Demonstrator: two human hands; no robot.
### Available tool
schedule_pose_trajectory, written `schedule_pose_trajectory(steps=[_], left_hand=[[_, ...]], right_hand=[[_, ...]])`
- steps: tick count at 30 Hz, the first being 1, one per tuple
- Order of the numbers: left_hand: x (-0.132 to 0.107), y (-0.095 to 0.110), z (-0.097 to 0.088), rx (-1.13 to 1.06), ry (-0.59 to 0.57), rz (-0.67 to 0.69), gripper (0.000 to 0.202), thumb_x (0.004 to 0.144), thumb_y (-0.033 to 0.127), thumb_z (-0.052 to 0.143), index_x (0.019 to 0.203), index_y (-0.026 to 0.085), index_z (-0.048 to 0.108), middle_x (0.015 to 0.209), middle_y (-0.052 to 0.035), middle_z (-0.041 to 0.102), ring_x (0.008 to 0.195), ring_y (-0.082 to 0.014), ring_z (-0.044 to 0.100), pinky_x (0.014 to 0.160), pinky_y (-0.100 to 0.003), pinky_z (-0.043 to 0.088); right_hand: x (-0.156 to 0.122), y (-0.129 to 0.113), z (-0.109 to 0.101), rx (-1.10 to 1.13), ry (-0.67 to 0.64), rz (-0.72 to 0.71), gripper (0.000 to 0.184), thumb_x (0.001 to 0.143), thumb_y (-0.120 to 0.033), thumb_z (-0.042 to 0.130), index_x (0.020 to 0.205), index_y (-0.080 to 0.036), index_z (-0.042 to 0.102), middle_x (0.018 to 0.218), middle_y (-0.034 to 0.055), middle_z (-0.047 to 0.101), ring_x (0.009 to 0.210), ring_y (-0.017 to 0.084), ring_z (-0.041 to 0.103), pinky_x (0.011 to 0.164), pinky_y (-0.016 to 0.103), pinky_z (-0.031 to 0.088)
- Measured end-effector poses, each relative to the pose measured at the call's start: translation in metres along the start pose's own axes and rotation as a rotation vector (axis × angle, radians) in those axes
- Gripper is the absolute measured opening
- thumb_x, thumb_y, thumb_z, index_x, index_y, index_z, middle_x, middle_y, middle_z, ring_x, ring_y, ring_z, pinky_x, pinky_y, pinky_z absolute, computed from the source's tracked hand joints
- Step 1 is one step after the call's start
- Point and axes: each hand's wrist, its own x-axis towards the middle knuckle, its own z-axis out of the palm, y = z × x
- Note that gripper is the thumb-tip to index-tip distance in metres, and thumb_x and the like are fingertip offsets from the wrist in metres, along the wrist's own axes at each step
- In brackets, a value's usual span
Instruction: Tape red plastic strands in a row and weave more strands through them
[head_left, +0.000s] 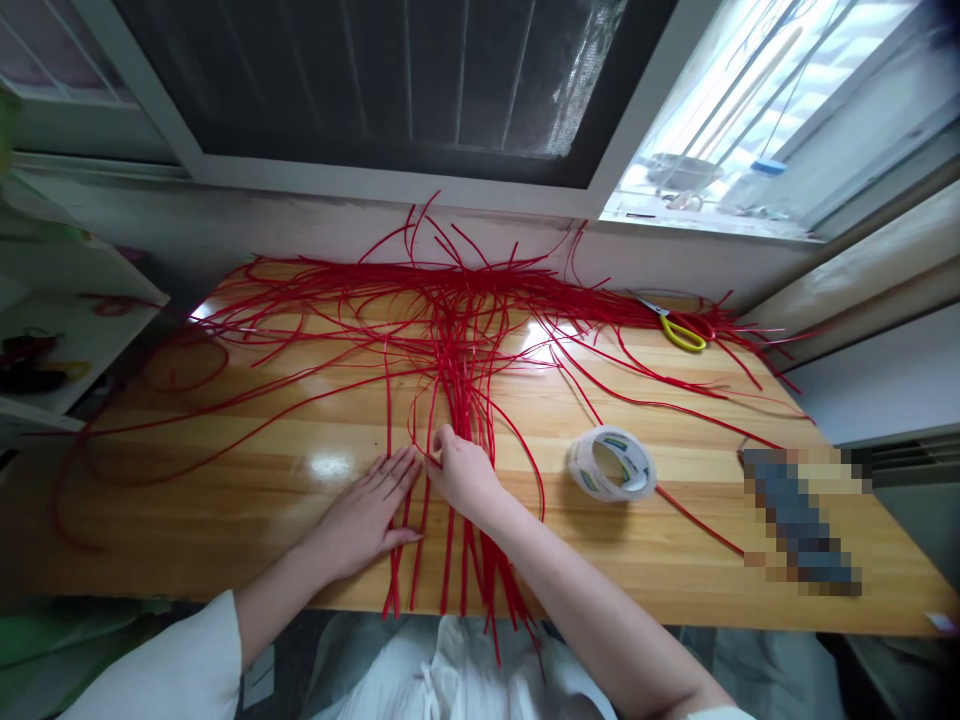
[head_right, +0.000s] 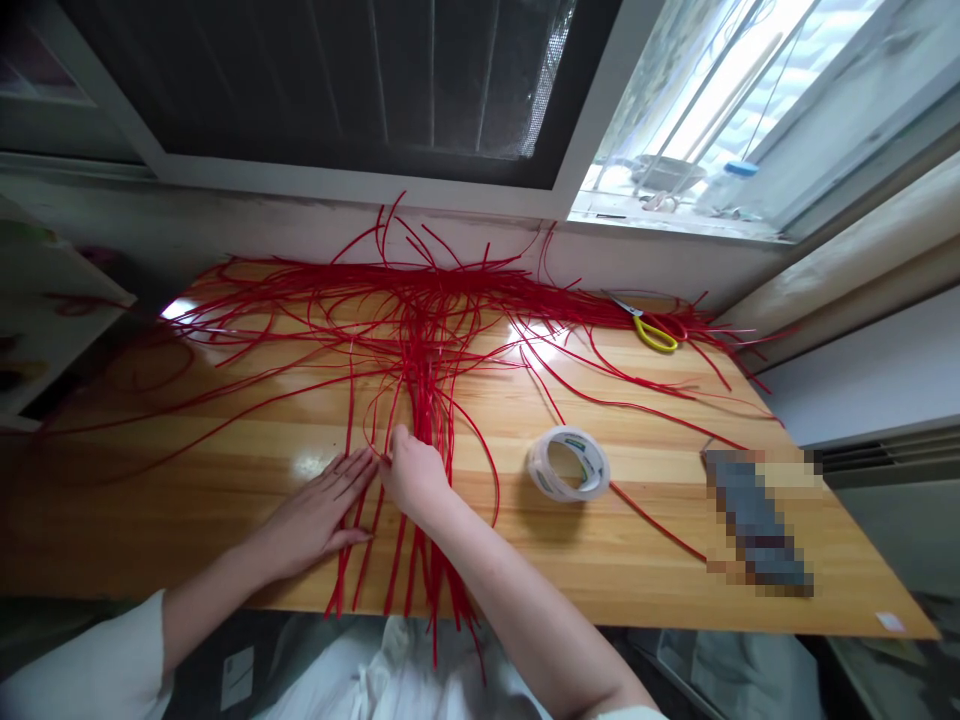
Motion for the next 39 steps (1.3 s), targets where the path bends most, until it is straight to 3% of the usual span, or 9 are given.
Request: schedule_pose_trajectory(steps=[4, 11, 19, 24, 29, 32, 34, 37, 39], left_hand=[[0.000, 0.000, 0.000, -0.019, -0.011, 0.001, 0.086, 0.080, 0.056, 0.046, 0.144, 0.013, 0.008, 0.147, -0.0168, 0.021, 0.136, -0.0248, 0.019, 0.109, -0.042, 0.023], [0.000, 0.000, -0.003, -0.028, -0.011, 0.026, 0.081, 0.081, 0.052, 0.048, 0.144, 0.014, 0.011, 0.149, -0.0157, 0.017, 0.137, -0.0261, 0.015, 0.109, -0.043, 0.024], [0.000, -0.003, -0.003, -0.034, -0.011, 0.110, 0.062, 0.082, 0.045, 0.052, 0.138, 0.034, 0.029, 0.151, -0.0066, 0.014, 0.138, -0.0314, 0.008, 0.106, -0.052, 0.025], [-0.001, -0.003, -0.005, -0.066, -0.002, 0.137, 0.059, 0.082, 0.043, 0.053, 0.136, 0.036, 0.032, 0.152, -0.0066, 0.008, 0.138, -0.0333, 0.007, 0.105, -0.055, 0.024], [0.000, -0.003, -0.006, -0.069, -0.004, 0.126, 0.062, 0.080, 0.043, 0.056, 0.137, 0.035, 0.031, 0.152, -0.0072, 0.008, 0.138, -0.0331, 0.007, 0.105, -0.056, 0.024], [0.000, -0.004, -0.003, -0.066, 0.008, 0.144, 0.062, 0.080, 0.048, 0.052, 0.137, 0.033, 0.032, 0.151, -0.0078, 0.015, 0.138, -0.0331, 0.006, 0.105, -0.056, 0.024], [0.000, -0.004, -0.001, -0.072, 0.031, 0.144, 0.061, 0.081, 0.048, 0.052, 0.137, 0.033, 0.033, 0.150, -0.0077, 0.017, 0.138, -0.0330, 0.006, 0.105, -0.057, 0.025], [-0.001, -0.004, 0.000, -0.077, 0.058, 0.152, 0.059, 0.082, 0.046, 0.051, 0.137, 0.032, 0.033, 0.150, -0.0071, 0.020, 0.138, -0.0334, 0.005, 0.104, -0.057, 0.024], [-0.001, -0.004, 0.000, -0.074, 0.049, 0.159, 0.059, 0.083, 0.046, 0.049, 0.137, 0.030, 0.033, 0.148, -0.0066, 0.025, 0.138, -0.0335, 0.004, 0.105, -0.057, 0.024]], right_hand=[[0.007, -0.005, -0.003, -0.040, -0.056, 0.107, 0.022, 0.083, -0.030, 0.051, 0.096, -0.012, 0.054, 0.087, 0.0152, 0.067, 0.081, 0.025, 0.064, 0.064, 0.030, 0.042], [0.014, -0.007, -0.001, 0.074, -0.087, 0.076, 0.015, 0.082, -0.020, 0.048, 0.086, -0.014, 0.061, 0.088, 0.0138, 0.068, 0.083, 0.022, 0.064, 0.065, 0.026, 0.042], [0.011, -0.001, -0.001, 0.158, -0.092, 0.095, 0.015, 0.080, -0.016, 0.045, 0.087, -0.014, 0.059, 0.083, 0.0103, 0.067, 0.070, 0.016, 0.062, 0.058, 0.023, 0.039], [0.009, -0.002, 0.002, 0.202, -0.086, 0.094, 0.013, 0.081, -0.016, 0.044, 0.085, -0.015, 0.055, 0.078, 0.0093, 0.066, 0.066, 0.016, 0.060, 0.055, 0.024, 0.035], [-0.001, 0.002, -0.004, 0.297, 0.042, 0.062, 0.019, 0.082, -0.024, 0.051, 0.099, -0.016, 0.048, 0.074, 0.0044, 0.062, 0.066, 0.015, 0.056, 0.057, 0.023, 0.034], [-0.010, 0.006, -0.014, 0.401, 0.036, 0.021, 0.016, 0.086, -0.034, 0.047, 0.084, -0.018, 0.049, 0.068, 0.0000, 0.057, 0.060, 0.012, 0.051, 0.055, 0.022, 0.033], [-0.016, 0.006, -0.018, 0.400, 0.059, -0.054, 0.028, 0.090, -0.038, 0.039, 0.073, -0.019, 0.049, 0.068, 0.0002, 0.054, 0.063, 0.012, 0.049, 0.058, 0.022, 0.034], [-0.024, 0.003, -0.021, 0.345, 0.105, -0.199, 0.035, 0.093, -0.037, 0.033, 0.068, -0.018, 0.049, 0.075, 0.0026, 0.053, 0.074, 0.014, 0.048, 0.068, 0.025, 0.036], [-0.027, 0.001, -0.020, 0.385, 0.053, -0.239, 0.035, 0.094, -0.033, 0.029, 0.069, -0.018, 0.049, 0.074, 0.0022, 0.052, 0.074, 0.013, 0.048, 0.070, 0.026, 0.037]])
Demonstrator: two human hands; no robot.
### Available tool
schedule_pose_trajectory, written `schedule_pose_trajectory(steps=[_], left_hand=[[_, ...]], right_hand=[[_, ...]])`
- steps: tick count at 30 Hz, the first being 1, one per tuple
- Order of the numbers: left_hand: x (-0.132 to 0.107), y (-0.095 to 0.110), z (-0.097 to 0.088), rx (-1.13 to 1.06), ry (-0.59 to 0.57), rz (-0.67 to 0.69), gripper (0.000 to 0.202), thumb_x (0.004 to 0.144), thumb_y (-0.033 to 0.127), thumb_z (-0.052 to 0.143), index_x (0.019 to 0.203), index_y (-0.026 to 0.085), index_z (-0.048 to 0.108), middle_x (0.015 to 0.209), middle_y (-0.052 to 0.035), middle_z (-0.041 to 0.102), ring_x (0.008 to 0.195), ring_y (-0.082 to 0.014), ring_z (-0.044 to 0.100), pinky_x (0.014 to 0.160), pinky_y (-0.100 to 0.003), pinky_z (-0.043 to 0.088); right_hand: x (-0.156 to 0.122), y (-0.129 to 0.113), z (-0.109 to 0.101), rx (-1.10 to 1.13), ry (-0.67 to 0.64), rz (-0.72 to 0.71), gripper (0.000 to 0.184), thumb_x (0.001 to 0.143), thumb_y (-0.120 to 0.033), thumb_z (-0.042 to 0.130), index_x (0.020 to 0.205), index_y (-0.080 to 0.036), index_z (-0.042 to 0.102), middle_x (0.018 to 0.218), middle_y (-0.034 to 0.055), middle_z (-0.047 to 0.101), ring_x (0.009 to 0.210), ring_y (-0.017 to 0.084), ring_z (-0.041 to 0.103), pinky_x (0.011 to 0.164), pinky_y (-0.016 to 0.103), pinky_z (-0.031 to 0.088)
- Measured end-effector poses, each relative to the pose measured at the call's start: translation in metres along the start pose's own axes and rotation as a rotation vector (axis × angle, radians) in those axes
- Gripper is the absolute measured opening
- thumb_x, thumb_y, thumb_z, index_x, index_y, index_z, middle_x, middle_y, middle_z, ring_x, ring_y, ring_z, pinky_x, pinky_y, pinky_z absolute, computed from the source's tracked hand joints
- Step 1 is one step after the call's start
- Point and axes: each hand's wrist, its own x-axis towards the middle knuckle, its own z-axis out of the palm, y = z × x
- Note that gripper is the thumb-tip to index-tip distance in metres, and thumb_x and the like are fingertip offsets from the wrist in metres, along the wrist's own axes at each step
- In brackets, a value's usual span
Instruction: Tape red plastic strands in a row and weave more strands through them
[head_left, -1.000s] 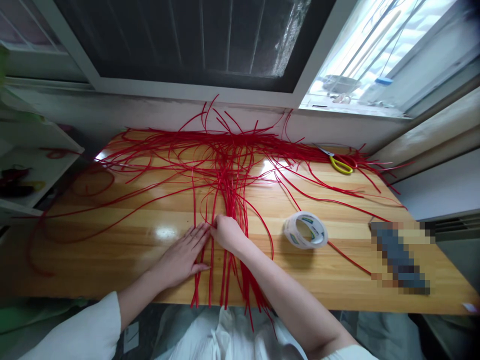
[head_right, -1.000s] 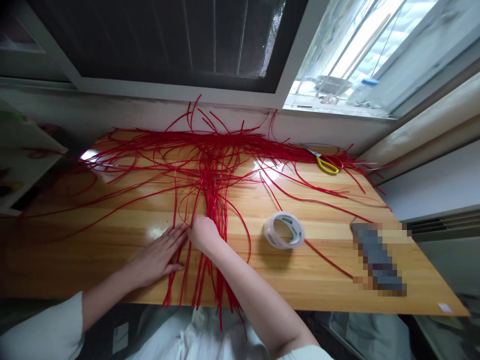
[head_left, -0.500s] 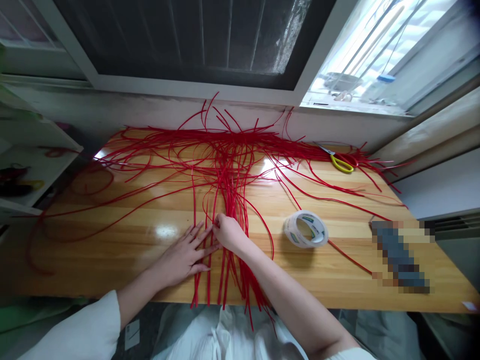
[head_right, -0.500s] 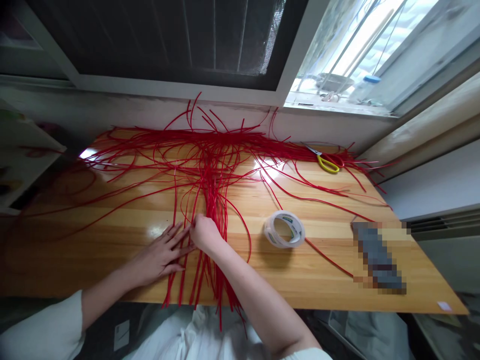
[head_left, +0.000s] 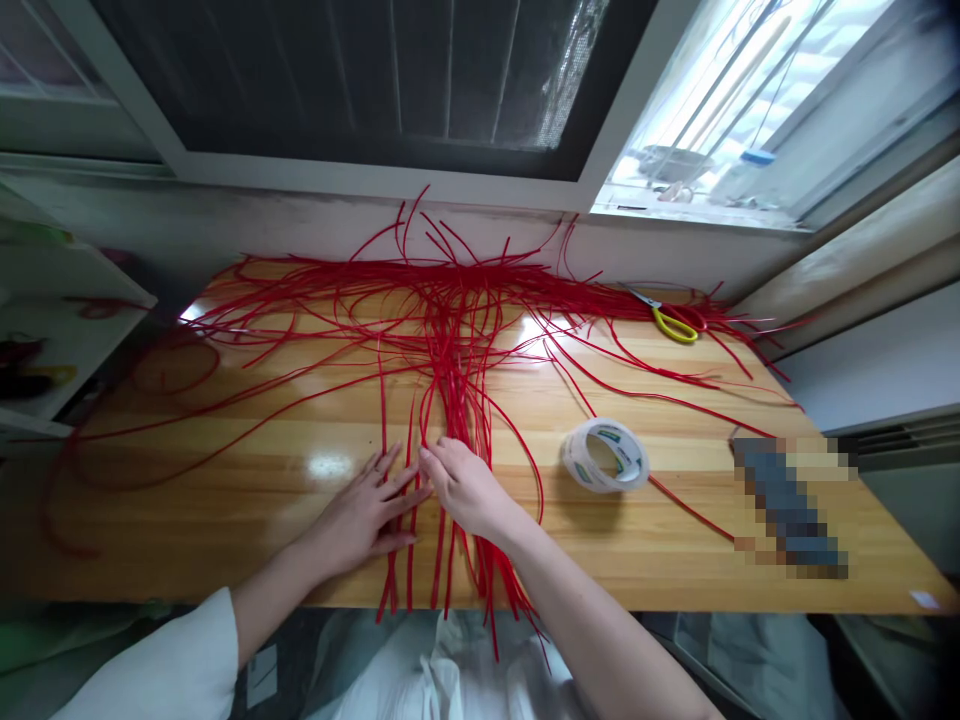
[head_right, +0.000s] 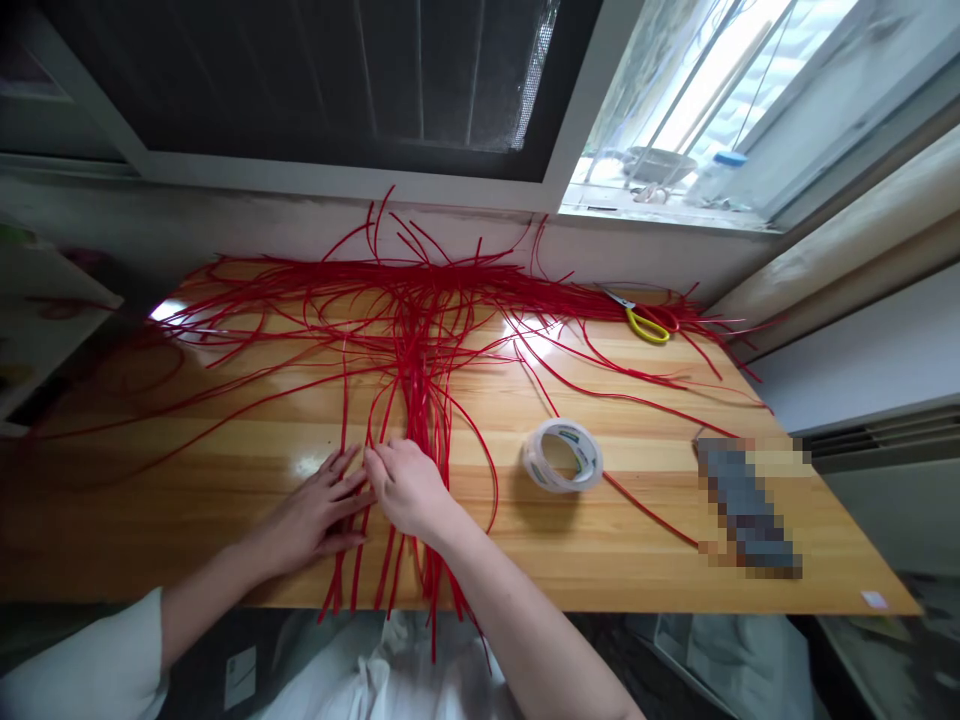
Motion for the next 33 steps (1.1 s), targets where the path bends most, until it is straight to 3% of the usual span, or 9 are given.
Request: schedule_pose_trajectory(steps=[6, 9, 13, 16, 21, 24, 26, 30, 33], left_hand=[[0.000, 0.000, -0.002, -0.007, -0.042, -0.004, 0.058, 0.081, 0.046, 0.052, 0.134, 0.026, 0.040, 0.139, -0.0056, 0.042, 0.138, -0.0320, 0.003, 0.106, -0.055, 0.024], [0.000, 0.000, -0.002, -0.013, -0.037, -0.045, 0.069, 0.080, 0.044, 0.055, 0.139, 0.021, 0.029, 0.143, -0.0064, 0.036, 0.138, -0.0292, 0.006, 0.108, -0.051, 0.024], [0.000, 0.002, -0.004, -0.031, -0.039, -0.072, 0.079, 0.080, 0.045, 0.055, 0.143, 0.019, 0.017, 0.147, -0.0071, 0.028, 0.138, -0.0265, 0.008, 0.110, -0.047, 0.023], [0.000, 0.002, -0.006, -0.033, -0.050, -0.067, 0.078, 0.080, 0.045, 0.055, 0.143, 0.020, 0.016, 0.147, -0.0068, 0.028, 0.139, -0.0267, 0.007, 0.110, -0.048, 0.022], [-0.002, 0.002, -0.006, -0.040, -0.024, -0.070, 0.075, 0.081, 0.042, 0.055, 0.142, 0.018, 0.019, 0.147, -0.0085, 0.029, 0.138, -0.0268, 0.007, 0.109, -0.049, 0.023], [-0.002, 0.000, -0.004, -0.019, -0.015, -0.018, 0.067, 0.083, 0.039, 0.054, 0.141, 0.027, 0.023, 0.148, -0.0056, 0.027, 0.138, -0.0297, 0.007, 0.107, -0.053, 0.024], [-0.002, -0.001, -0.003, 0.007, -0.025, 0.024, 0.060, 0.083, 0.038, 0.053, 0.138, 0.034, 0.029, 0.149, -0.0027, 0.023, 0.138, -0.0329, 0.006, 0.105, -0.057, 0.025], [-0.001, -0.001, -0.004, 0.040, -0.023, 0.050, 0.053, 0.084, 0.039, 0.051, 0.135, 0.038, 0.035, 0.151, -0.0023, 0.015, 0.137, -0.0357, 0.005, 0.104, -0.058, 0.025], [-0.001, -0.001, -0.004, 0.040, -0.016, 0.056, 0.054, 0.083, 0.038, 0.052, 0.135, 0.038, 0.035, 0.152, -0.0023, 0.013, 0.137, -0.0354, 0.005, 0.104, -0.058, 0.025]], right_hand=[[0.003, 0.010, 0.006, 0.310, -0.276, 0.189, 0.028, 0.091, -0.030, 0.031, 0.075, -0.018, 0.050, 0.065, -0.0013, 0.052, 0.061, 0.011, 0.049, 0.058, 0.022, 0.036], [0.003, 0.019, 0.006, 0.142, -0.240, 0.206, 0.013, 0.088, -0.025, 0.039, 0.090, -0.018, 0.050, 0.067, -0.0007, 0.055, 0.061, 0.012, 0.051, 0.055, 0.022, 0.033], [0.001, 0.025, 0.004, -0.189, -0.282, 0.073, 0.019, 0.086, -0.025, 0.045, 0.103, -0.018, 0.045, 0.078, 0.0041, 0.061, 0.071, 0.016, 0.057, 0.056, 0.023, 0.030], [0.003, 0.024, 0.004, -0.281, -0.335, 0.042, 0.021, 0.087, -0.027, 0.045, 0.105, -0.018, 0.043, 0.085, 0.0067, 0.064, 0.079, 0.018, 0.059, 0.059, 0.024, 0.030], [0.008, 0.020, 0.008, -0.271, -0.212, 0.130, 0.018, 0.088, -0.023, 0.043, 0.104, -0.016, 0.043, 0.085, 0.0071, 0.064, 0.076, 0.017, 0.059, 0.059, 0.024, 0.031], [0.009, 0.022, 0.009, -0.237, -0.153, 0.149, 0.006, 0.083, -0.023, 0.051, 0.085, -0.018, 0.050, 0.085, 0.0046, 0.062, 0.075, 0.014, 0.057, 0.060, 0.022, 0.032], [0.010, 0.023, 0.010, -0.221, -0.131, 0.186, 0.009, 0.081, -0.024, 0.055, 0.077, -0.017, 0.051, 0.083, 0.0034, 0.061, 0.074, 0.014, 0.055, 0.060, 0.022, 0.032], [0.010, 0.021, 0.014, -0.197, -0.088, 0.237, 0.009, 0.079, -0.024, 0.057, 0.076, -0.017, 0.053, 0.077, 0.0029, 0.059, 0.070, 0.014, 0.054, 0.059, 0.023, 0.034], [0.004, 0.013, 0.011, -0.152, -0.001, 0.202, 0.013, 0.077, -0.023, 0.060, 0.085, -0.016, 0.054, 0.085, 0.0048, 0.059, 0.072, 0.014, 0.055, 0.061, 0.024, 0.037]])
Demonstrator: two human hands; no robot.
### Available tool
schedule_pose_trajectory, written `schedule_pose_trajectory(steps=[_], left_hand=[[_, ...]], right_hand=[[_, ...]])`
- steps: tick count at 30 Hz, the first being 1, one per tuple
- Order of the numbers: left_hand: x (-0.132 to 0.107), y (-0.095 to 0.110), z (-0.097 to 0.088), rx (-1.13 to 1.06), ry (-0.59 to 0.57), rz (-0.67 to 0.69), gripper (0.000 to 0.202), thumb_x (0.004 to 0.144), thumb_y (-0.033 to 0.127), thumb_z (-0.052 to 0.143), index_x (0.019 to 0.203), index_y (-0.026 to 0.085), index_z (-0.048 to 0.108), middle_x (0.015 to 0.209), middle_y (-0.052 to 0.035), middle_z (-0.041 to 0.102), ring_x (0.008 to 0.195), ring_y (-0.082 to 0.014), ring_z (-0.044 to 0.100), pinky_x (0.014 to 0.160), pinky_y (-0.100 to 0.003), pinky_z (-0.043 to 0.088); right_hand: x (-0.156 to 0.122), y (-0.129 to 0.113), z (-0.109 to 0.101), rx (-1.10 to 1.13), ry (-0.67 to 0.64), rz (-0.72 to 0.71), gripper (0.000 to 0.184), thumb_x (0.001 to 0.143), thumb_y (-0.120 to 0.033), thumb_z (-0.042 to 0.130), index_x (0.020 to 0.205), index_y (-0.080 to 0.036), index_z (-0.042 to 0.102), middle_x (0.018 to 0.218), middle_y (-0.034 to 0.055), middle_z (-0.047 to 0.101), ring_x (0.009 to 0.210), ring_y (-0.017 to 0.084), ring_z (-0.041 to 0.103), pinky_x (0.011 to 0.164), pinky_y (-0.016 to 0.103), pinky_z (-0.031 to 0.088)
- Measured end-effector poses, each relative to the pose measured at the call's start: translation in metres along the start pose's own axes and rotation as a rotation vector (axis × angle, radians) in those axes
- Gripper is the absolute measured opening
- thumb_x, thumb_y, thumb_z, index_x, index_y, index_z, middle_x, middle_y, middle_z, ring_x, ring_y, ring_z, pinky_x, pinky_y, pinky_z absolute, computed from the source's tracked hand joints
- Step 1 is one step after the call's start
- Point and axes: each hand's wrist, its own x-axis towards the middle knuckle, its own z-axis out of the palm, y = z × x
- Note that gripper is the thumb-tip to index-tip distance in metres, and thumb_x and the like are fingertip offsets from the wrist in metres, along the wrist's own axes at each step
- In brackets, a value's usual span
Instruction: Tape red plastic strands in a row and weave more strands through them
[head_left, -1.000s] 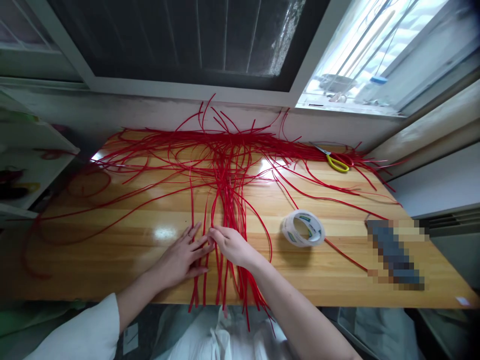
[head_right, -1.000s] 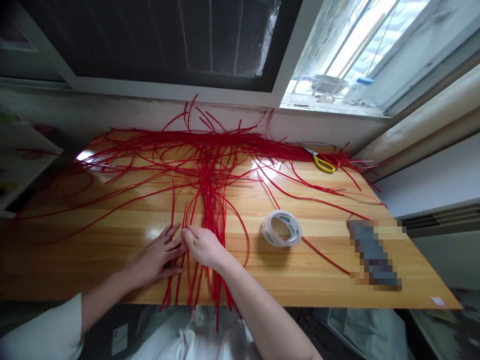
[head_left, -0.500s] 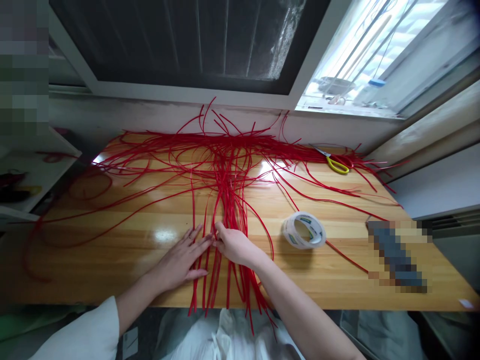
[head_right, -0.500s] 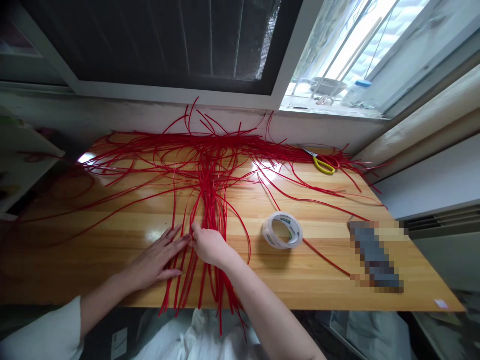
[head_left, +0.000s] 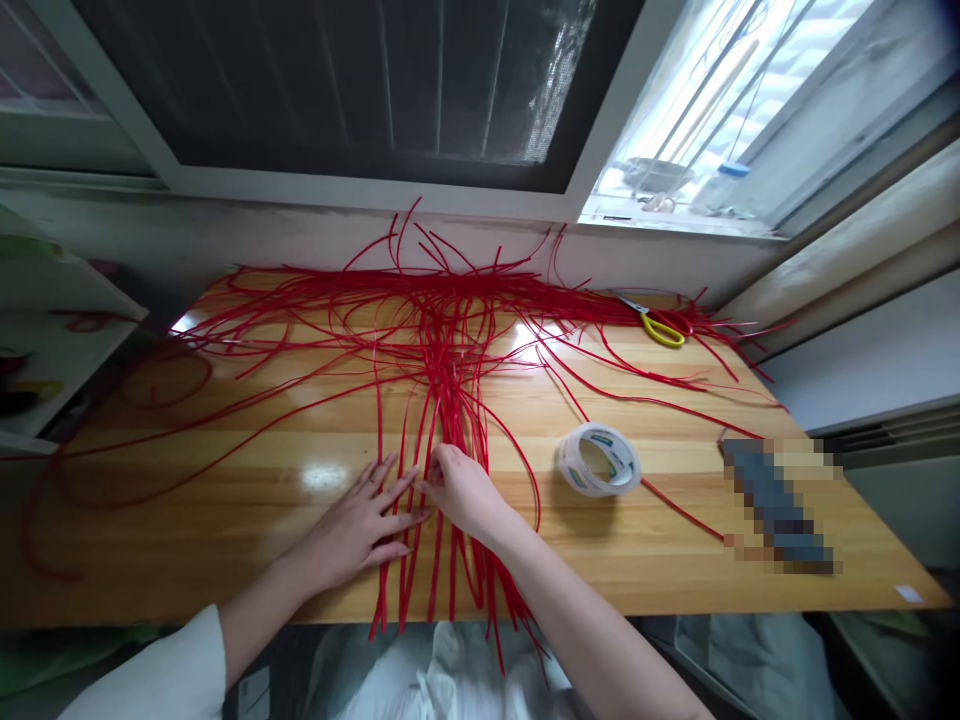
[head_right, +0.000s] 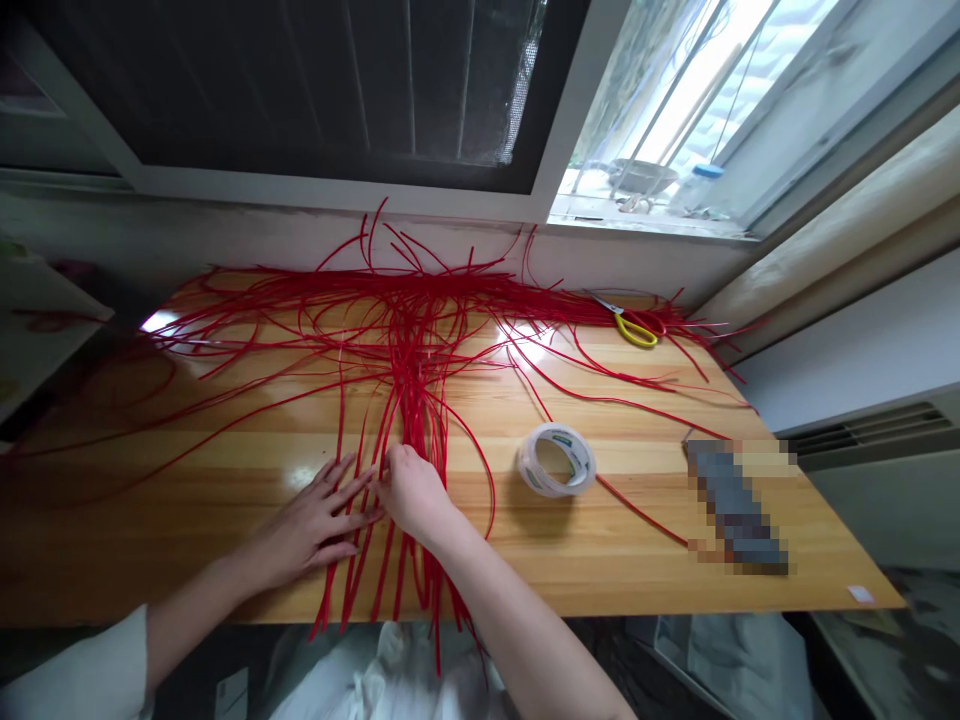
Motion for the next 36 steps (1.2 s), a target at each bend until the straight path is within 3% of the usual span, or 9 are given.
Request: schedule_pose_trajectory(steps=[3, 6, 8, 10, 17, 22, 27, 33, 36], left_hand=[[-0.001, 0.000, 0.001, 0.005, 0.004, -0.008, 0.055, 0.083, 0.039, 0.053, 0.135, 0.039, 0.034, 0.152, -0.0020, 0.012, 0.137, -0.0341, 0.007, 0.104, -0.057, 0.026], [-0.002, -0.001, 0.003, 0.019, 0.010, -0.016, 0.054, 0.084, 0.040, 0.052, 0.135, 0.040, 0.033, 0.152, -0.0015, 0.011, 0.137, -0.0326, 0.010, 0.105, -0.055, 0.026], [-0.003, -0.002, 0.005, 0.028, 0.012, -0.009, 0.054, 0.084, 0.041, 0.051, 0.135, 0.040, 0.032, 0.152, -0.0016, 0.011, 0.137, -0.0317, 0.012, 0.105, -0.054, 0.025], [-0.003, -0.003, 0.007, 0.037, 0.013, -0.004, 0.054, 0.085, 0.041, 0.050, 0.136, 0.040, 0.031, 0.152, -0.0020, 0.011, 0.137, -0.0311, 0.013, 0.105, -0.053, 0.025], [-0.004, -0.005, 0.008, 0.031, 0.016, 0.019, 0.053, 0.085, 0.042, 0.048, 0.136, 0.039, 0.031, 0.151, -0.0030, 0.012, 0.137, -0.0311, 0.013, 0.105, -0.052, 0.026], [-0.002, -0.004, 0.006, 0.003, 0.017, 0.017, 0.052, 0.086, 0.041, 0.048, 0.135, 0.039, 0.032, 0.151, -0.0033, 0.014, 0.137, -0.0302, 0.017, 0.106, -0.052, 0.025], [-0.001, -0.004, 0.003, -0.017, 0.005, 0.023, 0.052, 0.086, 0.043, 0.048, 0.135, 0.040, 0.033, 0.151, -0.0027, 0.015, 0.137, -0.0295, 0.017, 0.106, -0.051, 0.025], [0.000, -0.003, 0.000, -0.038, 0.021, 0.022, 0.050, 0.085, 0.042, 0.049, 0.133, 0.037, 0.038, 0.150, -0.0036, 0.021, 0.137, -0.0296, 0.014, 0.105, -0.048, 0.030], [0.001, -0.001, -0.002, -0.059, 0.026, 0.027, 0.050, 0.085, 0.040, 0.051, 0.133, 0.035, 0.039, 0.150, -0.0049, 0.020, 0.137, -0.0298, 0.016, 0.105, -0.049, 0.030]], right_hand=[[-0.016, 0.005, -0.021, 0.082, 0.176, -0.078, 0.021, 0.078, -0.027, 0.060, 0.095, -0.018, 0.052, 0.090, 0.0049, 0.059, 0.075, 0.015, 0.055, 0.065, 0.025, 0.041], [-0.035, 0.034, -0.056, 0.095, 0.416, -0.001, 0.020, 0.082, -0.034, 0.052, 0.094, -0.019, 0.053, 0.080, 0.0034, 0.058, 0.066, 0.014, 0.054, 0.062, 0.026, 0.043], [-0.048, 0.062, -0.079, -0.030, 0.642, 0.106, 0.025, 0.082, -0.038, 0.050, 0.096, -0.018, 0.055, 0.081, 0.0053, 0.059, 0.073, 0.018, 0.054, 0.069, 0.030, 0.043], [-0.058, 0.088, -0.095, -0.230, 0.727, 0.181, 0.037, 0.079, -0.042, 0.053, 0.106, -0.017, 0.055, 0.086, 0.0074, 0.061, 0.083, 0.022, 0.054, 0.077, 0.034, 0.041], [-0.055, 0.115, -0.094, -0.538, 0.333, 0.305, 0.060, 0.084, -0.044, 0.049, 0.133, -0.012, 0.035, 0.096, 0.0132, 0.063, 0.090, 0.025, 0.057, 0.074, 0.032, 0.040], [-0.037, 0.109, -0.088, -0.539, 0.296, 0.430, 0.033, 0.088, -0.035, 0.040, 0.114, -0.018, 0.052, 0.093, 0.0104, 0.066, 0.081, 0.022, 0.060, 0.063, 0.029, 0.037], [-0.047, 0.084, -0.107, -0.423, 0.329, 0.431, 0.024, 0.087, -0.035, 0.040, 0.095, -0.024, 0.060, 0.086, 0.0052, 0.065, 0.072, 0.019, 0.059, 0.057, 0.027, 0.035], [-0.075, 0.033, -0.141, -0.115, 0.346, 0.062, 0.024, 0.083, -0.038, 0.048, 0.083, -0.024, 0.068, 0.101, 0.0060, 0.061, 0.082, 0.017, 0.059, 0.067, 0.025, 0.042], [-0.079, 0.008, -0.145, -0.069, 0.191, -0.100, 0.025, 0.085, -0.032, 0.045, 0.082, -0.024, 0.069, 0.098, 0.0048, 0.063, 0.084, 0.015, 0.059, 0.070, 0.024, 0.043]])
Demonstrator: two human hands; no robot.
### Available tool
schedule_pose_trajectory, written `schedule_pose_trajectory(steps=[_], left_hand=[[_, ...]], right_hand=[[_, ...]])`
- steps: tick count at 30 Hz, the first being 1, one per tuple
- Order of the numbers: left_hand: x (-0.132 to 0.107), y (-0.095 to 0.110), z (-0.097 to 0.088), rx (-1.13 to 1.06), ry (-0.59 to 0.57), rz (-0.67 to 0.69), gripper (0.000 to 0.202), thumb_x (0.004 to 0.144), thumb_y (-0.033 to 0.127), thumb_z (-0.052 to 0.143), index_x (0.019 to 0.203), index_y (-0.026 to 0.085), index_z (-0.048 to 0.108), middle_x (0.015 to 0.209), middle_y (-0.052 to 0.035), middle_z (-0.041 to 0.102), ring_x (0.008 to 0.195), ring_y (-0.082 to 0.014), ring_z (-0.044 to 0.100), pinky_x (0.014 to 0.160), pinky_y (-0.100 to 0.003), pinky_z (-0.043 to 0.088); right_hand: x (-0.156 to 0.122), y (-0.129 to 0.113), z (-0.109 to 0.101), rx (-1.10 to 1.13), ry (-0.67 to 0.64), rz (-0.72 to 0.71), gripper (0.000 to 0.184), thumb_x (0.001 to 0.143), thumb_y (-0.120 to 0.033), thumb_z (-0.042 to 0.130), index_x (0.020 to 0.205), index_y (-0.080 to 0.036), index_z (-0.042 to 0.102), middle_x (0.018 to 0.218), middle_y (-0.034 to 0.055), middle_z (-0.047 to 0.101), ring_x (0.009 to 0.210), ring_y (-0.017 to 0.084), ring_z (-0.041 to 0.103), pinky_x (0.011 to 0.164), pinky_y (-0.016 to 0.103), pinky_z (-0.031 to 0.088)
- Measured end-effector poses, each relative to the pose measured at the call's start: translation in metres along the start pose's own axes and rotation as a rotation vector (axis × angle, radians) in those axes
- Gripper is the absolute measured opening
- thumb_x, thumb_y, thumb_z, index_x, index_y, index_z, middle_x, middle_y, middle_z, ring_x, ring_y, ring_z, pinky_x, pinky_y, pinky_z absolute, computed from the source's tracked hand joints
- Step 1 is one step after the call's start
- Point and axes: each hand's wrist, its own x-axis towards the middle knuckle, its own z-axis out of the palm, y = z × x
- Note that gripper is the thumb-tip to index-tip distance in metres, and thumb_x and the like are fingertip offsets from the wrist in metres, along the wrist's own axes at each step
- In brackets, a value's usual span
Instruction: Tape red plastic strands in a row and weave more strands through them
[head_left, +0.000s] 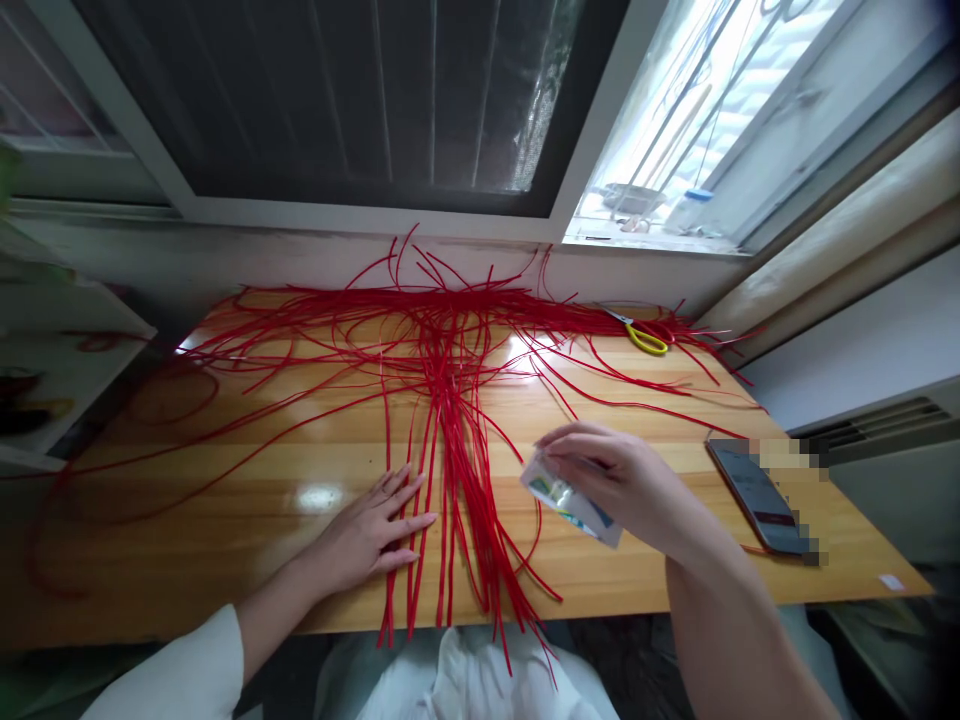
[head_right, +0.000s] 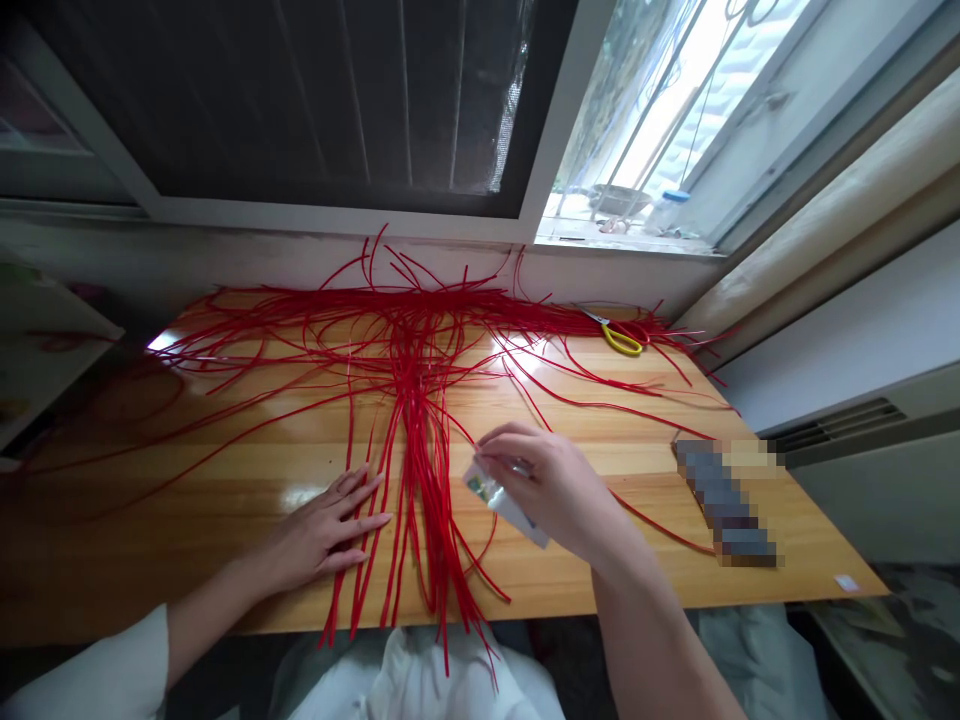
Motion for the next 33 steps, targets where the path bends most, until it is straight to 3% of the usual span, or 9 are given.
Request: schedule_pose_trajectory(steps=[4, 8, 17, 23, 28, 33], left_hand=[[0.001, 0.000, -0.001, -0.025, 0.002, 0.003, 0.050, 0.085, 0.039, 0.051, 0.134, 0.034, 0.039, 0.151, -0.0068, 0.012, 0.136, -0.0296, 0.018, 0.105, -0.050, 0.029], [0.000, -0.001, -0.001, -0.037, -0.006, 0.013, 0.051, 0.085, 0.039, 0.050, 0.134, 0.034, 0.038, 0.151, -0.0067, 0.016, 0.136, -0.0283, 0.019, 0.106, -0.050, 0.028], [0.002, 0.002, -0.007, -0.082, 0.034, -0.016, 0.048, 0.083, 0.039, 0.053, 0.130, 0.035, 0.044, 0.148, -0.0065, 0.022, 0.135, -0.0293, 0.020, 0.105, -0.048, 0.030], [0.002, 0.002, -0.006, -0.104, 0.061, -0.032, 0.046, 0.081, 0.041, 0.055, 0.127, 0.036, 0.049, 0.144, -0.0054, 0.028, 0.134, -0.0307, 0.022, 0.105, -0.048, 0.031], [0.001, 0.001, -0.004, -0.104, 0.059, -0.016, 0.048, 0.082, 0.041, 0.054, 0.128, 0.036, 0.046, 0.144, -0.0069, 0.030, 0.134, -0.0291, 0.023, 0.106, -0.048, 0.029], [0.000, 0.000, -0.003, -0.088, 0.012, -0.016, 0.047, 0.084, 0.043, 0.049, 0.130, 0.034, 0.044, 0.142, -0.0086, 0.036, 0.133, -0.0280, 0.027, 0.105, -0.050, 0.030]], right_hand=[[0.009, -0.029, 0.009, -0.128, -0.276, -0.100, 0.028, 0.085, -0.022, 0.043, 0.084, -0.025, 0.070, 0.084, 0.0019, 0.067, 0.072, 0.013, 0.060, 0.066, 0.023, 0.039], [0.023, -0.046, 0.027, -0.331, -0.406, -0.158, 0.027, 0.085, -0.022, 0.044, 0.078, -0.022, 0.070, 0.078, 0.0051, 0.069, 0.072, 0.016, 0.061, 0.062, 0.025, 0.035], [0.037, -0.049, 0.051, -0.533, -0.428, -0.277, 0.022, 0.086, -0.026, 0.042, 0.080, -0.023, 0.063, 0.073, 0.0043, 0.069, 0.062, 0.017, 0.061, 0.050, 0.027, 0.023], [0.043, -0.056, 0.050, -0.592, -0.509, -0.326, 0.016, 0.083, -0.026, 0.048, 0.093, -0.021, 0.059, 0.067, 0.0049, 0.066, 0.060, 0.018, 0.061, 0.049, 0.026, 0.023], [0.053, -0.062, 0.056, -0.696, -0.582, -0.298, 0.030, 0.073, -0.022, 0.059, 0.102, -0.018, 0.056, 0.069, 0.0081, 0.066, 0.066, 0.022, 0.064, 0.052, 0.026, 0.031], [0.067, -0.054, 0.068, -0.646, -0.575, -0.365, 0.018, 0.079, -0.022, 0.053, 0.095, -0.016, 0.059, 0.073, 0.0107, 0.066, 0.068, 0.023, 0.063, 0.056, 0.027, 0.035]])
